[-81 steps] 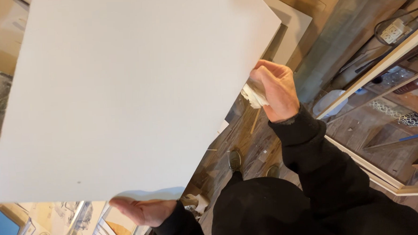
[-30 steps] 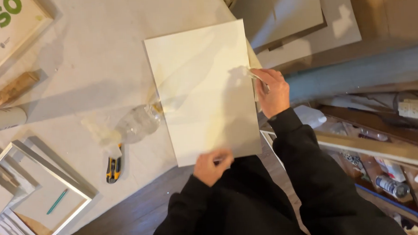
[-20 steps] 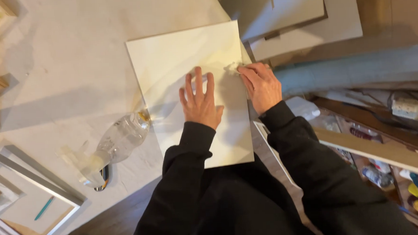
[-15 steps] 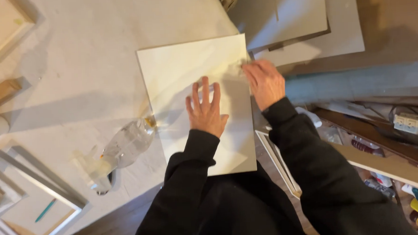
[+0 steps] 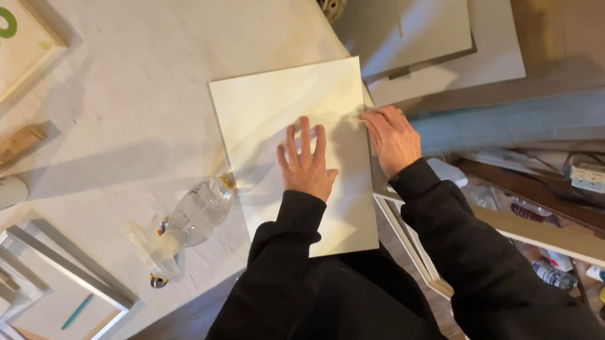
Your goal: Cleaning a white mat board using a spray bottle and a cloth.
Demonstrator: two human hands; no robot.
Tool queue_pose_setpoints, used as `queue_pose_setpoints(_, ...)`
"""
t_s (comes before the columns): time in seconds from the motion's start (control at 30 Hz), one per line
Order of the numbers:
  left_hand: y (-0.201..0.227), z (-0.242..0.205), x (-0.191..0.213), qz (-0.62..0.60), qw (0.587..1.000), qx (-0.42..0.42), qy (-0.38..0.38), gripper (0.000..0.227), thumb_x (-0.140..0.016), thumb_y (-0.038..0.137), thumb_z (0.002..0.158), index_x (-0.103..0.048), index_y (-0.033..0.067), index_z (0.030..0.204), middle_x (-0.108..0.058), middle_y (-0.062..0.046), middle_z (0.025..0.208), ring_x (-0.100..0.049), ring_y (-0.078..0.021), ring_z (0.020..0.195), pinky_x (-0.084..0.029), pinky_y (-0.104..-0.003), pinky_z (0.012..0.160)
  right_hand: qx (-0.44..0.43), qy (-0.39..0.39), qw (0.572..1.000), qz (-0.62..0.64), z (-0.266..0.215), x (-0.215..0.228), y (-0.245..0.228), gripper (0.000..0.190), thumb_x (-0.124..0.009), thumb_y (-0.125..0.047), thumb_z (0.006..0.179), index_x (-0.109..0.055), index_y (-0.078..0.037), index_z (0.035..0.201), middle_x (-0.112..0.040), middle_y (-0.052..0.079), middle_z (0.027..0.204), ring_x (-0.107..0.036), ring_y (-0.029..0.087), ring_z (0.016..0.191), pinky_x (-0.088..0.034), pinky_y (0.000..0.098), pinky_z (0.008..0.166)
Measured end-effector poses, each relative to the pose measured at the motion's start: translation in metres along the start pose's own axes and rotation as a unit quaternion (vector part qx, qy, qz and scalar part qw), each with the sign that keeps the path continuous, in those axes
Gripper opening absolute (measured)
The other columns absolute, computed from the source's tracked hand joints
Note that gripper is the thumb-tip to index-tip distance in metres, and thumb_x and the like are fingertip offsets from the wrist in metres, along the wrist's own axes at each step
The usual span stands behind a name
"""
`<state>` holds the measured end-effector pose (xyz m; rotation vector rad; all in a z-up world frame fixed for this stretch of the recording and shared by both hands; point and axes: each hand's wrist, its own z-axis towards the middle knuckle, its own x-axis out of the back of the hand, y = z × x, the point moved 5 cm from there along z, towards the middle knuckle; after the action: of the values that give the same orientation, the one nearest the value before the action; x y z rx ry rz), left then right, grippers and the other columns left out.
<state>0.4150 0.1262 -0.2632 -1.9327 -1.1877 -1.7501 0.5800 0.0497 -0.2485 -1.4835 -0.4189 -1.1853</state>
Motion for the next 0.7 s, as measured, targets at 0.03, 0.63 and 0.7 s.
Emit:
queue_pose_setpoints(0.03, 0.000, 0.004, 0.001, 0.000, 1.000, -0.002, 0.005, 0.108, -0.093, 0.044, 0.063, -0.042, 0.0133, 0.152, -0.019, -0.014, 0.165, -0.024, -0.0437, 0.149, -0.035, -0.068, 0.111, 0.003, 0.004, 1.000, -0.002, 0.012, 0.002, -0.001, 0.011, -0.069, -0.010, 0.099, -0.073, -0.009, 0.109, -0.066, 0.008, 0.108, -0.065, 0.032, 0.096, -0.054, 0.0425, 0.083)
queue_pose_setpoints(0.63, -0.002, -0.004, -0.012, 0.023, 0.999, 0.005, -0.024, 0.110, -0.095, 0.046, 0.061, -0.041, 0.0145, 0.152, -0.018, -0.014, 0.164, -0.023, -0.0439, 0.148, -0.037, -0.068, 0.110, 0.024, 0.006, 1.000, -0.001, 0.041, 0.006, 0.009, 0.010, -0.073, -0.010, 0.098, -0.075, -0.010, 0.108, -0.068, 0.007, 0.104, -0.067, 0.031, 0.095, -0.055, 0.0426, 0.079)
queue_pose_setpoints(0.7, -0.002, 0.000, -0.010, 0.028, 1.000, 0.003, -0.001, 0.110, -0.095, 0.044, 0.062, -0.041, 0.0149, 0.153, -0.018, -0.012, 0.166, -0.024, -0.0429, 0.150, -0.038, -0.066, 0.111, 0.009, -0.055, 0.998, -0.011, 0.031, 0.001, 0.016, 0.007, -0.073, -0.013, 0.098, -0.074, -0.009, 0.105, -0.070, 0.007, 0.103, -0.067, 0.031, 0.089, -0.055, 0.0426, 0.074)
